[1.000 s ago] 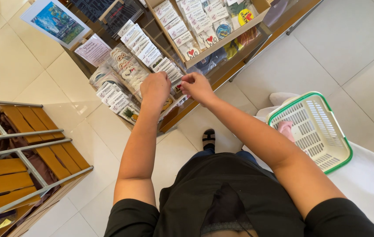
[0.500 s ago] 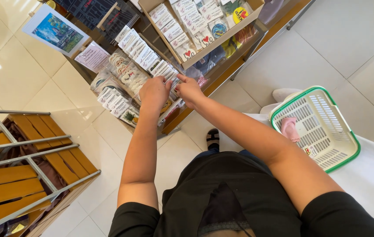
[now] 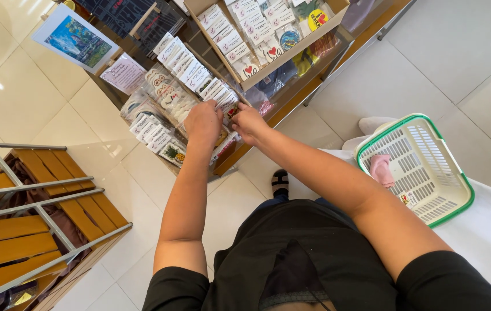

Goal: Sorting and organizing small merchandise packets on display shelves in a store.

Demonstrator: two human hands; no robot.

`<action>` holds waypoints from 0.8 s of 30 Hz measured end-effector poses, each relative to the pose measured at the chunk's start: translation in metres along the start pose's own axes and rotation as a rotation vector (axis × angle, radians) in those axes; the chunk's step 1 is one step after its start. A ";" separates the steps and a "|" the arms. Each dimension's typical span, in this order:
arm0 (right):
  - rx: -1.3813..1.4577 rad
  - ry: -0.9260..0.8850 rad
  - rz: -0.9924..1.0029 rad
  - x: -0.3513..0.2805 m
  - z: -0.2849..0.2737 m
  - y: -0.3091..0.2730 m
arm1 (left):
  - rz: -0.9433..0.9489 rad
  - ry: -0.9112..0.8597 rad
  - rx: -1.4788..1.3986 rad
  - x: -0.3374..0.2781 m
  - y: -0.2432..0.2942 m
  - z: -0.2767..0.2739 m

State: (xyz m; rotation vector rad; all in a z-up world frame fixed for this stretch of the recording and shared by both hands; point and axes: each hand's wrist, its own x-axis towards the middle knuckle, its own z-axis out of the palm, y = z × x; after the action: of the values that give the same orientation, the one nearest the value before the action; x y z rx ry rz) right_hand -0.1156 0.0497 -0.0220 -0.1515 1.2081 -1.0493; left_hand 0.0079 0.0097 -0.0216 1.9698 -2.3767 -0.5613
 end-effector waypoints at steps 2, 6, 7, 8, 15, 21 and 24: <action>-0.005 -0.041 0.014 0.021 -0.011 0.008 | -0.005 0.008 0.024 0.003 -0.003 0.002; 0.024 -0.122 0.049 0.015 -0.014 -0.003 | -0.002 0.023 0.031 -0.002 0.001 -0.006; 0.029 -0.116 0.045 0.015 -0.015 -0.003 | 0.006 0.021 0.032 -0.003 0.004 -0.010; 0.037 -0.123 0.051 0.016 -0.017 -0.002 | -0.006 0.019 0.014 -0.004 0.006 -0.013; 0.105 -0.120 0.078 0.059 -0.040 0.023 | -0.083 0.045 -0.134 -0.019 0.024 -0.031; 0.115 -0.155 0.045 0.037 -0.036 0.021 | -0.122 -0.034 -0.126 -0.028 0.039 -0.037; 0.143 -0.209 0.020 0.009 -0.046 0.007 | -0.096 -0.057 -0.149 -0.048 0.076 -0.065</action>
State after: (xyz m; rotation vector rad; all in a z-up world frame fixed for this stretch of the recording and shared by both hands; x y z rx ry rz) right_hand -0.1495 0.0659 -0.0506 -0.1341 0.9413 -1.0704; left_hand -0.0388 0.0493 0.0708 2.0372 -2.2066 -0.7837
